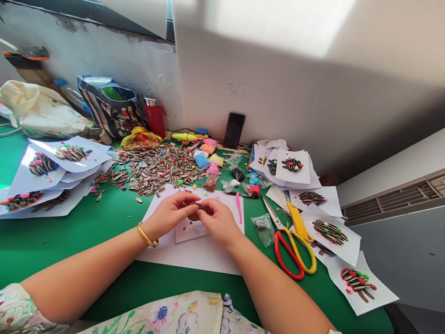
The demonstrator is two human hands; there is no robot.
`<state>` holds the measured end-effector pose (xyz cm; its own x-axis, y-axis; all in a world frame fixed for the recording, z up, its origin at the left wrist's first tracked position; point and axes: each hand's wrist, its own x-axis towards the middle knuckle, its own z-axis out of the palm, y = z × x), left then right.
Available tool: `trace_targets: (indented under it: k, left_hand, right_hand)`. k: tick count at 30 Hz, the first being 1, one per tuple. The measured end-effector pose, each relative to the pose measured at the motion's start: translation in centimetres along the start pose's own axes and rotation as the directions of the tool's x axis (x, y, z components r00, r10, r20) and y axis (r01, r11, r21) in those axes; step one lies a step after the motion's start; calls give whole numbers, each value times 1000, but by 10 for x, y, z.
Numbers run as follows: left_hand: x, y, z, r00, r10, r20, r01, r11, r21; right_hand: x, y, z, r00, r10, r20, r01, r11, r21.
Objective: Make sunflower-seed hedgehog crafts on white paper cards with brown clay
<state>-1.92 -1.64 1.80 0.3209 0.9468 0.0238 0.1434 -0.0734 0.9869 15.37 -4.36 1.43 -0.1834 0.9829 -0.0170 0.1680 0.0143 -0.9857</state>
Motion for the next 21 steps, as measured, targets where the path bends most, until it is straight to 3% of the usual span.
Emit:
trace_targets:
  k: [3,9,13,16,21]
  left_hand:
    - [-1,1,0,1000,-8,16,8,1000,-30]
    - [-1,3,1,1000,-21,18,23,992,-125]
    - [-1,5,0,999,-23,35,26,996,-89]
    - [-1,6,-1,1000,-8,16,9,997,-80]
    - [1,-1,0,995,-56,82,72,973,-218]
  right_hand:
    - [-1,-2,0,1000,-26,6,26,996,-80]
    - [-1,0,-2,999,-45,21,46,997,-68]
    - [-2,-1,-1,998,-43,38,47,992,-114]
    - [-3,-2,-1,998,-25,58,31,994,-102]
    - [-1,2,-4,1000,-20,-14,20,1000,-2]
